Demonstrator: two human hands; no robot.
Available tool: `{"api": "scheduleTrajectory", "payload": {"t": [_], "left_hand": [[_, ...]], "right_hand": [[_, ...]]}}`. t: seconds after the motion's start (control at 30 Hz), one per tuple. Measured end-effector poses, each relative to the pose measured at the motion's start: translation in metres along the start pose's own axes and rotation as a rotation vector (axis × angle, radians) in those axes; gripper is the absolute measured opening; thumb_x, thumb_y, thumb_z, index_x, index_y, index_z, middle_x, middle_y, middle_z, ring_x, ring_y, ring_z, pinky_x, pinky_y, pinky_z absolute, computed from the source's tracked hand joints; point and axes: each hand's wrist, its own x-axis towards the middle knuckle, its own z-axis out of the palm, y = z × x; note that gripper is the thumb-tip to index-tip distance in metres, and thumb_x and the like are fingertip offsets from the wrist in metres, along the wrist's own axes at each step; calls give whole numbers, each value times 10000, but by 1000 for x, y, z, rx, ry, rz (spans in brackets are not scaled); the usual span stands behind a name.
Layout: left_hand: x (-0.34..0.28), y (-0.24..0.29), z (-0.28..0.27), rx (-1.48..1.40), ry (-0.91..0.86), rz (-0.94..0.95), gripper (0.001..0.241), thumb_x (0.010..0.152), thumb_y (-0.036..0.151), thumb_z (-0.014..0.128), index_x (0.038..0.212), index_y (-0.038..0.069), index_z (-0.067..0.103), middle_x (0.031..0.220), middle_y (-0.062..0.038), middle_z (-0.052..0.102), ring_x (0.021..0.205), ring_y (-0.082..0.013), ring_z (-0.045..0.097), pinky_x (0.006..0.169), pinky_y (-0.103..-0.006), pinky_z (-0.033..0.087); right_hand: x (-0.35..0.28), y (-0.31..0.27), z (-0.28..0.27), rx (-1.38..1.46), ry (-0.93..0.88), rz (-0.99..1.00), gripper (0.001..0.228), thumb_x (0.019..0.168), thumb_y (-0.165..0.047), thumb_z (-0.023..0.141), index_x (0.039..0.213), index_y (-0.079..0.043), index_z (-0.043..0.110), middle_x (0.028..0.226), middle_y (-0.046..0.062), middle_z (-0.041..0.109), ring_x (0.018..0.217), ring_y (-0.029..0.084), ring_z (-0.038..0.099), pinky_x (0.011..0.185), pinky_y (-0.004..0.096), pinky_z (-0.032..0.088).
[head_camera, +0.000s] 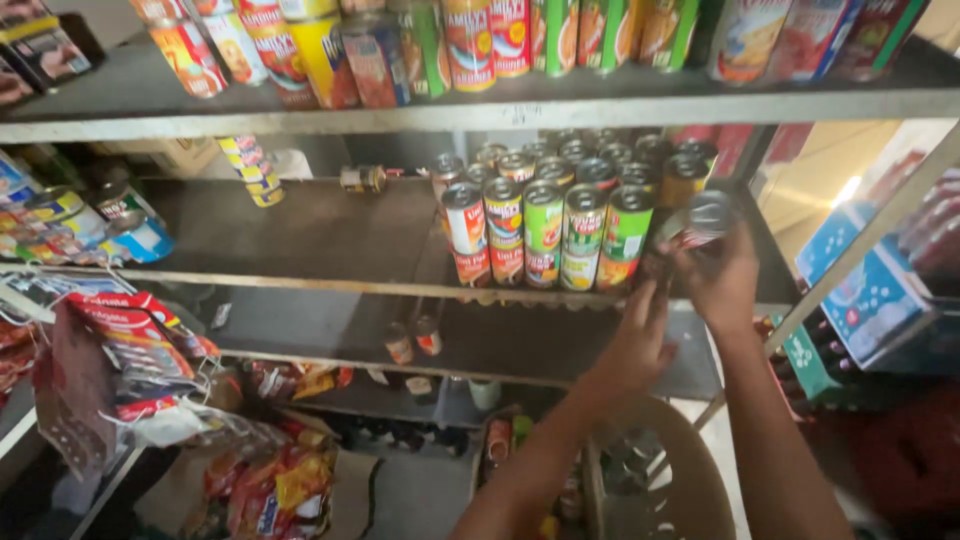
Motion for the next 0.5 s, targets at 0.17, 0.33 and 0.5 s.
{"api": "scheduleTrajectory", "payload": {"t": [0.17,0.33,0.5], "left_hand": [[2,36,-29,16,-25,-16,936,831,115,715,1604,-65,219,1662,-397,106,1527,-595,209,1261,-579,238],[5,42,-41,3,-8,-17,963,833,103,661,1645,-90,181,1677,-384,125,1528,-585,235,1283,-576,247],[-1,36,-30,154,2,-2,903,825,119,672,1564,-116,210,1651,-363,134,1506,-566,270,1275,-553,267]], "right_hand": [[5,31,11,-267,-3,-160,737,792,-219,903,1391,3,538,1110,171,676,993,313,688,840,397,560],[-3,46,12,-223,-46,-95,662,828,-219,878,1356,12,553,1149,201,644,1027,332,683,862,420,562],[-10,53,6,-188,-112,-150,661,873,-203,814,1422,18,520,1273,243,589,1112,402,644,906,451,545]]}}
